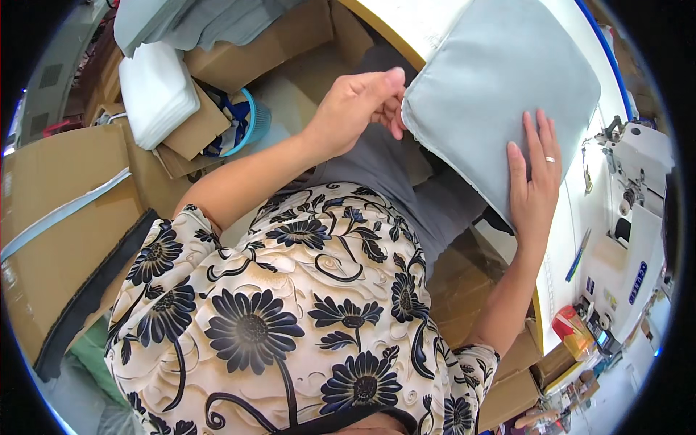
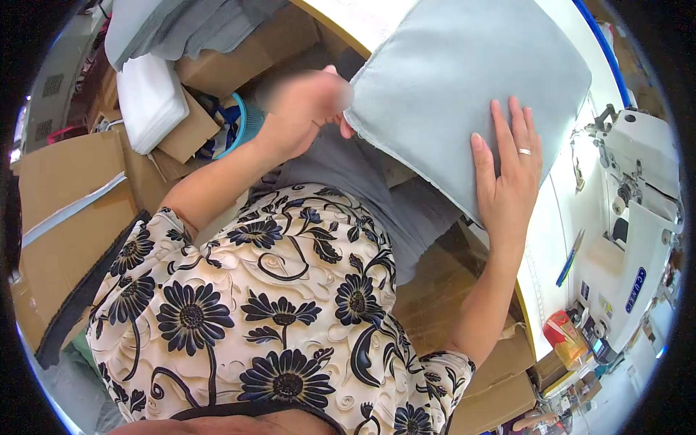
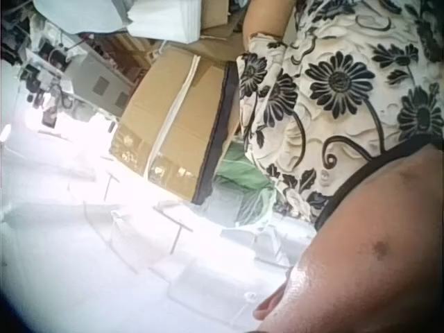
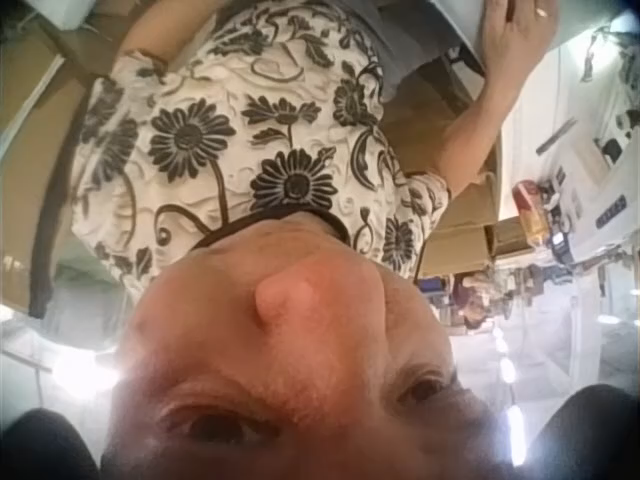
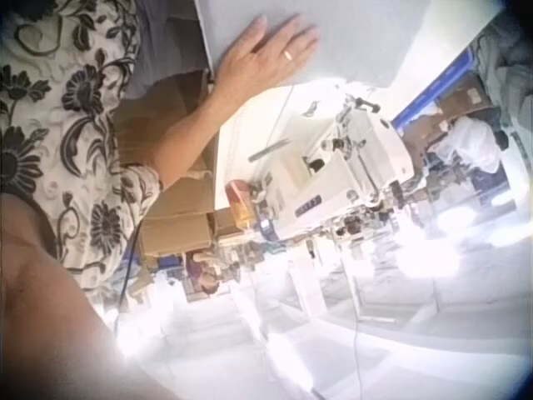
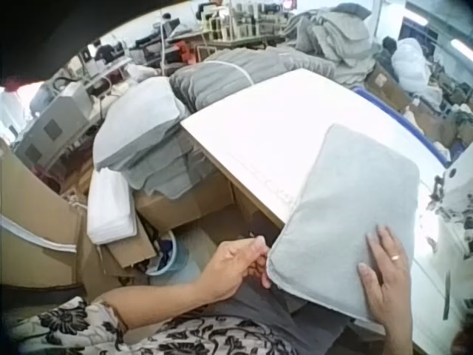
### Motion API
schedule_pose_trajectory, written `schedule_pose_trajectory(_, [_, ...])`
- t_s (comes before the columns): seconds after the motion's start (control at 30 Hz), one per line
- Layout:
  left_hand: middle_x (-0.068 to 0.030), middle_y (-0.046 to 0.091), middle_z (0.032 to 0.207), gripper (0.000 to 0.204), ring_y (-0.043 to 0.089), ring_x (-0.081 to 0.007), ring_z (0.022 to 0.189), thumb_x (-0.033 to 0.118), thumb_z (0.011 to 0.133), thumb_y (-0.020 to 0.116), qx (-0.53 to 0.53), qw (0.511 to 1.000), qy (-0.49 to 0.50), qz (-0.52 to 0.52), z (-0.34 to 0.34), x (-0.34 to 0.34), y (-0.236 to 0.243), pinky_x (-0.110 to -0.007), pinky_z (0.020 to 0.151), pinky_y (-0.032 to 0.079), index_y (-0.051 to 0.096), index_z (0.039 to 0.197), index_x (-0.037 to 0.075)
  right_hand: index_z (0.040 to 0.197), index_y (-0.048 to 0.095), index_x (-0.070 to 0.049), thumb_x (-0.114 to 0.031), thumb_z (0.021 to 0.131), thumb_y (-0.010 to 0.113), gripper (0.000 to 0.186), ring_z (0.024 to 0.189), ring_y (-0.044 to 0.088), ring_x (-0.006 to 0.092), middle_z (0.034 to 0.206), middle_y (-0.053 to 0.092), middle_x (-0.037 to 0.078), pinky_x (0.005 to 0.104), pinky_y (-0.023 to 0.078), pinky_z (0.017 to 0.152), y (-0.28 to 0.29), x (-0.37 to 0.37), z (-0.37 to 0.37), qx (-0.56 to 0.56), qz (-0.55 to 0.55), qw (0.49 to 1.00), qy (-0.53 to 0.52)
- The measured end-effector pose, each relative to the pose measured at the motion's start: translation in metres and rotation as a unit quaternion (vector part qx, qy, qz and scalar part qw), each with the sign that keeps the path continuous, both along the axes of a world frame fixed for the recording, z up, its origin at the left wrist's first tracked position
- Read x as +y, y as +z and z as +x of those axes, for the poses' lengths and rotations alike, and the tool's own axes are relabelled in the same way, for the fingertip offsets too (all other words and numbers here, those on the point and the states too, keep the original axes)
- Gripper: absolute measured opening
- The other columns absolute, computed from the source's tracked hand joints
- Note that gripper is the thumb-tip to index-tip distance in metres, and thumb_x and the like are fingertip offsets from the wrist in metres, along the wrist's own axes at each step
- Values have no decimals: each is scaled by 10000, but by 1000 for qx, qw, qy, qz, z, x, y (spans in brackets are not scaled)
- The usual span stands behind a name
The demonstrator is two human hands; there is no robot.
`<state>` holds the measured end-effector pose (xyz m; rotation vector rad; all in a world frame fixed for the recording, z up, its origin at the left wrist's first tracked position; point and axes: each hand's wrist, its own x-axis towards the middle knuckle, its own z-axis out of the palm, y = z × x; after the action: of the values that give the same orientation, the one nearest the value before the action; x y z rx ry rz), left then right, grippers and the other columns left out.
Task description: Assembling and sewing leather or synthetic material covers using an industrial sewing machine and thread snips.
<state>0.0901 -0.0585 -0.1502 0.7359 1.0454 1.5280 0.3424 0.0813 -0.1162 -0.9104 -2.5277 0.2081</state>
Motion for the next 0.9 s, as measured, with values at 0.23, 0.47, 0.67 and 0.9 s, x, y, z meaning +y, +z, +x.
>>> schedule_pose_trajectory(0.23, [-80, 681, 791, 249, 640, -114, 696, 216, 988, 625, 102, 995, -9, 5, 7, -3, 6, -247, 664, 507, 659, 896, -14, 1338, 599, -91, -254, 972, 597, 401, 1379, 414, 344, 1463, 498, 117, 461, 296, 1143, 4, 2, 1, 11, 10, 1000, 3])
schedule_pose_trajectory(0.47, [-93, 673, 779, 264, 637, -130, 679, 202, 999, 570, 61, 997, -48, 4, 7, -2, -10, -269, 680, 510, 654, 867, -11, 1316, 615, -105, -273, 953, 622, 401, 1358, 446, 344, 1429, 531, 108, 518, 305, 1132, 18, 8, -36, 15, 19, 998, 62])
schedule_pose_trajectory(0.67, [-50, 699, 1042, 343, 614, -75, 933, 239, 1015, 572, 92, 995, 16, -19, 11, 20, 14, -248, 810, 515, 647, 1193, -44, 1346, 592, -122, -291, 949, 622, 432, 1391, 405, 340, 1470, 492, 96, 561, 273, 1134, 20, -5, -38, -13, 8, 997, 74])
schedule_pose_trajectory(0.9, [-18, 716, 1021, 307, 635, -68, 909, 204, 995, 596, 239, 959, -150, -8, -73, 61, 90, -232, 838, 510, 673, 1185, -25, 1280, 609, -41, -141, 870, 714, 434, 1251, 532, 345, 1393, 546, 125, 423, 440, 1019, 75, 13, -28, 93, 39, 992, 82])
